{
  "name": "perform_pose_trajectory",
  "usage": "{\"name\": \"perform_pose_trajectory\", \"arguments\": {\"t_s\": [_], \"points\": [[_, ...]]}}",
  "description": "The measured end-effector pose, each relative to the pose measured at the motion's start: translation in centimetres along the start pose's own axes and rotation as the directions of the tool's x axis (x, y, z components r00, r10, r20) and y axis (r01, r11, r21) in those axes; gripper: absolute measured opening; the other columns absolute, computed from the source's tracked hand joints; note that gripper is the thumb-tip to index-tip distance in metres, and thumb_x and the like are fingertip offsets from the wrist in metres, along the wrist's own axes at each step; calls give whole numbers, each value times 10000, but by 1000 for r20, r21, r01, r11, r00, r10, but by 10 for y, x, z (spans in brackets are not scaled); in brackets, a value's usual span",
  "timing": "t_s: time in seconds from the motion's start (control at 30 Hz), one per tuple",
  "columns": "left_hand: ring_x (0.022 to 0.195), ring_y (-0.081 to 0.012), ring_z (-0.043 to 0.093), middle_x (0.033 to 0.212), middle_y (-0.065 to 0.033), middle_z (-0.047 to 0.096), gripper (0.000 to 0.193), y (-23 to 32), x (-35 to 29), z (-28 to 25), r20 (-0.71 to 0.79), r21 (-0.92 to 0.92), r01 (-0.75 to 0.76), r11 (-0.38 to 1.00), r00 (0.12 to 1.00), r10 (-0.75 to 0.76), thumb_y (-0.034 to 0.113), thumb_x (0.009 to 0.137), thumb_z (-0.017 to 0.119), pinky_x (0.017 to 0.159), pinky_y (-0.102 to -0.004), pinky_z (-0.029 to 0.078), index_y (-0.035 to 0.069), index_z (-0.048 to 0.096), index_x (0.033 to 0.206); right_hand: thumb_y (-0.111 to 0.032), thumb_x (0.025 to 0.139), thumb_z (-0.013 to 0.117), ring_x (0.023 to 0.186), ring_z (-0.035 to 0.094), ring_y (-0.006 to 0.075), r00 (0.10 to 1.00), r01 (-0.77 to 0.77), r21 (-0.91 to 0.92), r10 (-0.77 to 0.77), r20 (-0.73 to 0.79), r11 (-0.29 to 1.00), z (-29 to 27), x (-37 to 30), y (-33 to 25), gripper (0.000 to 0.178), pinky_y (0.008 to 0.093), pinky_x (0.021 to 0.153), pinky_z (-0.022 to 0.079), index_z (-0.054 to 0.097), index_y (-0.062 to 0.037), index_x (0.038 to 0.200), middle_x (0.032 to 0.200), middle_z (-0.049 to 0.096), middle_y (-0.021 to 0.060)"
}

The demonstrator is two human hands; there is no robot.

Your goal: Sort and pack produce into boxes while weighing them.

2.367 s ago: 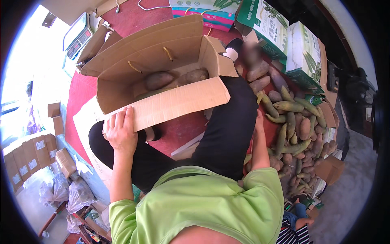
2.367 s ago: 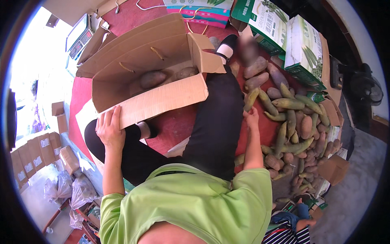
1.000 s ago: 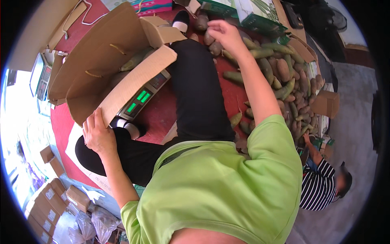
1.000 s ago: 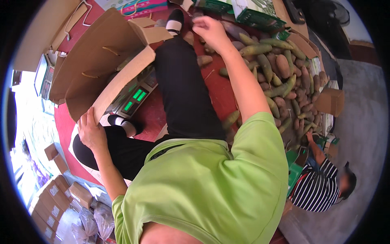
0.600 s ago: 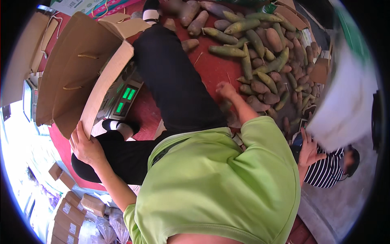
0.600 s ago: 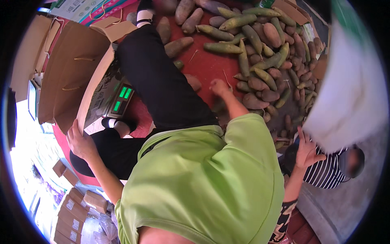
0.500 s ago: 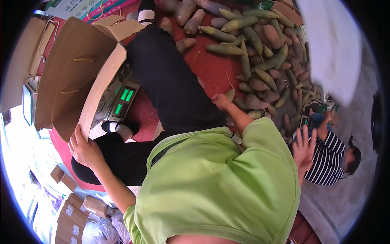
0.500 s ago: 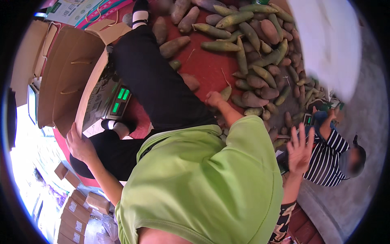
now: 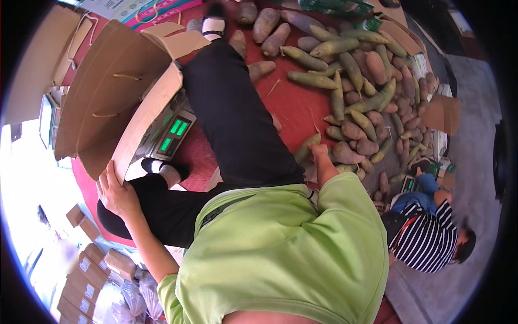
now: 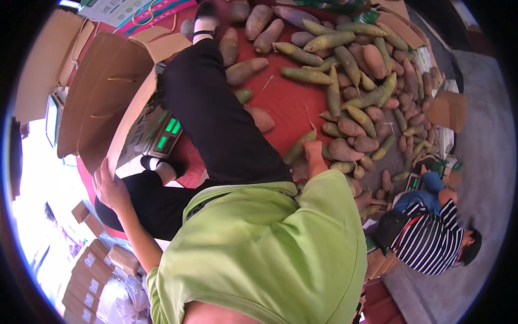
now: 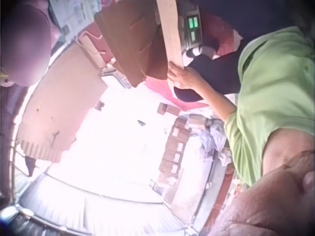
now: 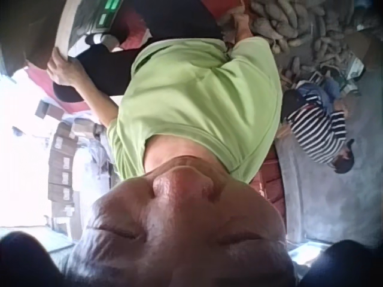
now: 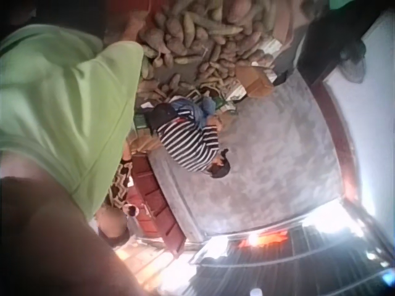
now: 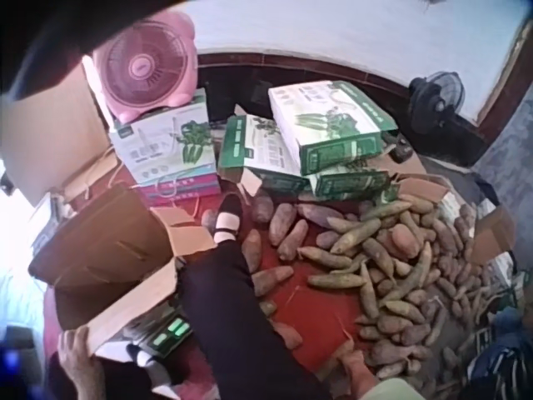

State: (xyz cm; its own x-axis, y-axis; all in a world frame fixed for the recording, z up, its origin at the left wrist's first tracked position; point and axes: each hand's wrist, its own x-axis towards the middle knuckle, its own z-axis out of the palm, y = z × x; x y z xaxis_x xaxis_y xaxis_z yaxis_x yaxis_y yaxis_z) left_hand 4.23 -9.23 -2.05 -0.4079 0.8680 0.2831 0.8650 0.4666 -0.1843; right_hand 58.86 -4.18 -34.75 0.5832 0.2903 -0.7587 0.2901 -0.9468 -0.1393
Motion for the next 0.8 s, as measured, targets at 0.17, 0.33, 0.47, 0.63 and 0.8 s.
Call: {"name": "perform_pose_trajectory", "arguments": {"t_s": [0.17,0.33,0.47,0.63,0.8], "points": [[969,-289,572,1004,-74,609,481,3,4,-1,9,-30,-4,1000,1000,4,-53,667,568,850,-394,458,115,611,1115,-211,702,790,886,588,277,977,-173,311,203,-64,934,18,6,-4,469,442,715,480,592,-48,1094,998,627,99],[992,-284,570,1016,-68,610,456,2,5,-1,10,-58,-3,998,1000,4,-50,682,578,867,-395,452,108,611,1108,-164,657,822,912,592,274,996,-68,409,39,79,910,29,13,-9,545,418,759,478,575,-1,1115,1036,626,111],[995,-282,566,1024,-62,608,495,1,6,-6,-5,-60,-8,998,1000,7,-64,640,579,866,-388,453,113,610,1101,-116,613,843,976,604,261,988,-53,245,87,-126,968,43,-9,-42,589,392,791,482,570,56,1106,1094,624,139],[954,-265,581,992,-42,618,466,1,10,-9,-3,-56,-17,998,1000,17,-39,616,587,824,-372,473,107,618,1058,0,539,837,932,615,271,990,46,173,-22,-139,984,36,-38,-57,681,372,806,500,505,67,1131,1029,622,167],[936,-241,593,974,-40,623,419,-2,11,-10,-35,-67,-32,997,999,30,-16,632,586,797,-363,472,81,618,1038,12,551,807,934,604,264,935,339,144,-350,59,930,32,-46,-80,683,359,824,488,449,30,1132,1023,605,149]]}}
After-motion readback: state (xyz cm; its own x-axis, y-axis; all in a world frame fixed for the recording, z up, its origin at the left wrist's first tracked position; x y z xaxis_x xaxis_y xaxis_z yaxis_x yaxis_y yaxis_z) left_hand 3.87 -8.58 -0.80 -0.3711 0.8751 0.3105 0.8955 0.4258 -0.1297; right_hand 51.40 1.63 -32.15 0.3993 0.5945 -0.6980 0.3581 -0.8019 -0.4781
